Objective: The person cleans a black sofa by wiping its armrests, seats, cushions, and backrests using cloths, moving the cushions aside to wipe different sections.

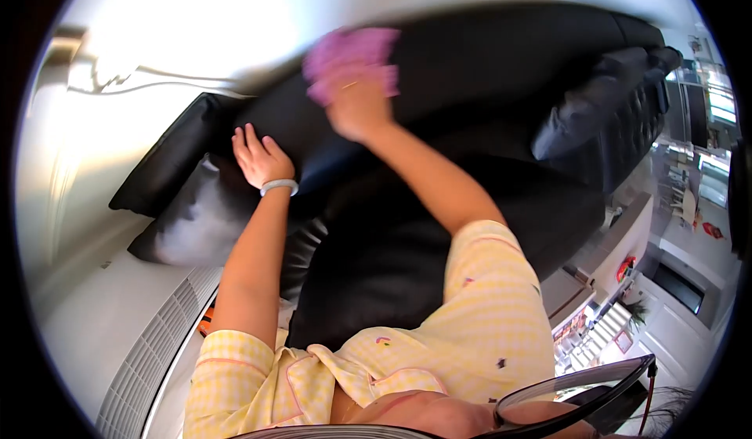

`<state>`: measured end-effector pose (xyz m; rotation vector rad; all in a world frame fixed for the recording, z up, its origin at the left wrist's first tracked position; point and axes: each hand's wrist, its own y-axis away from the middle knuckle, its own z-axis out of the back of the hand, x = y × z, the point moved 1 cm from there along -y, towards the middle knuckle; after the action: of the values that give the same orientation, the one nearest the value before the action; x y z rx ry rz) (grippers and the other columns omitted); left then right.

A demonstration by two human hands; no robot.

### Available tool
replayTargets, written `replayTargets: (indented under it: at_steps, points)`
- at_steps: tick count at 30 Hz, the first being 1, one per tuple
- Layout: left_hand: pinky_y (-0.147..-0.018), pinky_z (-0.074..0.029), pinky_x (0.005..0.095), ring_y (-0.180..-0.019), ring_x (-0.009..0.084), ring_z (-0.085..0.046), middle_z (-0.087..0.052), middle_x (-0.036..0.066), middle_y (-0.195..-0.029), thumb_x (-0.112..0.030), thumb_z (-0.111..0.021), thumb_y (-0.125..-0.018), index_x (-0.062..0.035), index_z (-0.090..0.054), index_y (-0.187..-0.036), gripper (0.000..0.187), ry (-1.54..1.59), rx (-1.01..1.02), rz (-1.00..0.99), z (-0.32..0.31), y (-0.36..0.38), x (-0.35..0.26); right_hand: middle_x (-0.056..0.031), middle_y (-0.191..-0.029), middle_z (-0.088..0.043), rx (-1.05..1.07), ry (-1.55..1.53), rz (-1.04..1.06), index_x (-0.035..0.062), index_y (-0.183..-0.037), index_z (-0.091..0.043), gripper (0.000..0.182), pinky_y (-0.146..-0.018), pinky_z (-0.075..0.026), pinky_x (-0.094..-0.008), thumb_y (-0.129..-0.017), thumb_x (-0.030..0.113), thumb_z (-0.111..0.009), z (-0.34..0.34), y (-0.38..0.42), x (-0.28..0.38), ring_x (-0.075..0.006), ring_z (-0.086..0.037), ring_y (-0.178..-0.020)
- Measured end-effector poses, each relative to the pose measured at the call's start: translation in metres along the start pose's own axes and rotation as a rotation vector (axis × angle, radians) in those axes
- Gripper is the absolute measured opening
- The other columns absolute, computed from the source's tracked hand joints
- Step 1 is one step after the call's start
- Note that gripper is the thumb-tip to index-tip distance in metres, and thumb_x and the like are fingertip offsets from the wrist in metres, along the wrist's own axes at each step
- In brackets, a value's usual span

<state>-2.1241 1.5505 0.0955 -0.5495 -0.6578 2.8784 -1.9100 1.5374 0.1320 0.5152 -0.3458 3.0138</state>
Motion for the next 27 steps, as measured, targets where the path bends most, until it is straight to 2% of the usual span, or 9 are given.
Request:
replayTargets:
  at_steps: [4, 6, 11, 14, 17, 18, 22, 26, 27]
  points:
    - [-0.101, -0.035, 0.0446, -0.119, 0.0360, -0.043, -0.047, 0.018, -0.128, -0.016, -0.050, -0.086, -0.0025, -0.053, -0.121, 0.038, -0.012, -0.029, -0.044, 0.002, -0.001, -0.004, -0.0092, -0.126, -0.053, -0.059, -0.091, 0.427, 0.0160, -0.114, -0.060, 0.037, -0.098, -0.033, -0.0483, -0.080, 0.029, -0.058, 0.002, 0.008, -0.026, -0.0325, -0.045, -0.120]
    - [-0.100, -0.036, 0.0445, -0.119, 0.0360, -0.044, -0.047, 0.018, -0.128, -0.016, -0.049, -0.087, -0.0023, -0.053, -0.121, 0.037, -0.062, -0.036, -0.067, 0.003, -0.003, -0.008, -0.0096, -0.121, -0.056, 0.186, -0.209, 0.216, 0.0136, -0.111, -0.060, 0.035, -0.091, -0.037, -0.0474, -0.082, 0.031, -0.056, 0.064, 0.002, -0.092, -0.0313, -0.050, -0.112]
    - [-0.100, -0.034, 0.0429, -0.120, 0.0342, -0.042, -0.046, 0.016, -0.130, -0.024, -0.042, -0.090, -0.0050, -0.051, -0.124, 0.039, -0.108, -0.034, -0.030, -0.003, 0.000, -0.008, -0.0148, -0.115, -0.058, -0.314, 0.442, -0.398, 0.0056, -0.108, -0.059, 0.040, -0.088, -0.039, -0.0491, -0.083, 0.035, -0.050, 0.061, 0.003, -0.328, -0.0357, -0.051, -0.108]
    - [-0.100, -0.035, 0.0429, -0.119, 0.0343, -0.043, -0.047, 0.016, -0.129, -0.023, -0.042, -0.090, -0.0045, -0.051, -0.123, 0.039, -0.130, -0.031, -0.046, -0.003, 0.000, -0.009, -0.0209, -0.114, -0.057, -0.321, 0.392, -0.263, 0.0005, -0.110, -0.058, 0.042, -0.096, -0.035, -0.0481, -0.081, 0.030, -0.050, 0.031, -0.013, -0.300, -0.0369, -0.051, -0.107]
    - [-0.098, -0.038, 0.0447, -0.118, 0.0364, -0.044, -0.046, 0.018, -0.128, -0.021, -0.040, -0.091, -0.0011, -0.050, -0.122, 0.038, -0.151, -0.056, -0.093, -0.004, -0.003, -0.011, -0.0172, -0.109, -0.060, 0.085, 0.216, 0.112, 0.0074, -0.111, -0.059, 0.039, -0.094, -0.036, -0.0503, -0.078, 0.027, -0.052, 0.055, -0.018, -0.129, -0.0326, -0.053, -0.106]
    - [-0.098, -0.037, 0.0449, -0.117, 0.0363, -0.044, -0.046, 0.018, -0.128, -0.022, -0.040, -0.092, -0.0011, -0.050, -0.122, 0.038, -0.154, -0.059, -0.101, -0.004, -0.002, -0.010, -0.0139, -0.115, -0.058, -0.167, -0.019, 0.357, 0.0124, -0.111, -0.060, 0.037, -0.094, -0.036, -0.0507, -0.079, 0.031, -0.056, 0.024, -0.002, -0.117, -0.0332, -0.050, -0.110]
    - [-0.097, -0.038, 0.0447, -0.118, 0.0351, -0.045, -0.048, 0.018, -0.128, -0.025, -0.038, -0.094, -0.0012, -0.051, -0.121, 0.039, -0.167, -0.056, -0.096, -0.006, -0.001, -0.011, -0.0117, -0.121, -0.054, 0.140, -0.175, 0.128, 0.0161, -0.117, -0.058, 0.036, -0.097, -0.034, -0.0475, -0.087, 0.034, -0.050, 0.085, 0.036, -0.176, -0.0304, -0.049, -0.114]
    - [-0.098, -0.037, 0.0440, -0.119, 0.0338, -0.045, -0.046, 0.017, -0.129, -0.025, -0.038, -0.094, -0.0005, -0.050, -0.122, 0.039, -0.184, -0.035, -0.096, -0.008, 0.001, -0.008, -0.0204, -0.106, -0.059, -0.387, 0.057, -0.783, 0.0044, -0.110, -0.058, 0.037, -0.091, -0.039, -0.0466, -0.089, 0.029, -0.042, 0.087, 0.075, -0.379, -0.0379, -0.054, -0.101]
    - [-0.098, -0.037, 0.0440, -0.119, 0.0338, -0.045, -0.046, 0.017, -0.129, -0.025, -0.038, -0.094, -0.0005, -0.050, -0.122, 0.039, -0.185, -0.034, -0.093, -0.009, 0.001, -0.008, -0.0222, -0.105, -0.059, -0.446, 0.394, -0.661, 0.0031, -0.108, -0.058, 0.036, -0.089, -0.040, -0.0468, -0.088, 0.028, -0.043, 0.072, 0.076, -0.422, -0.0393, -0.055, -0.098]
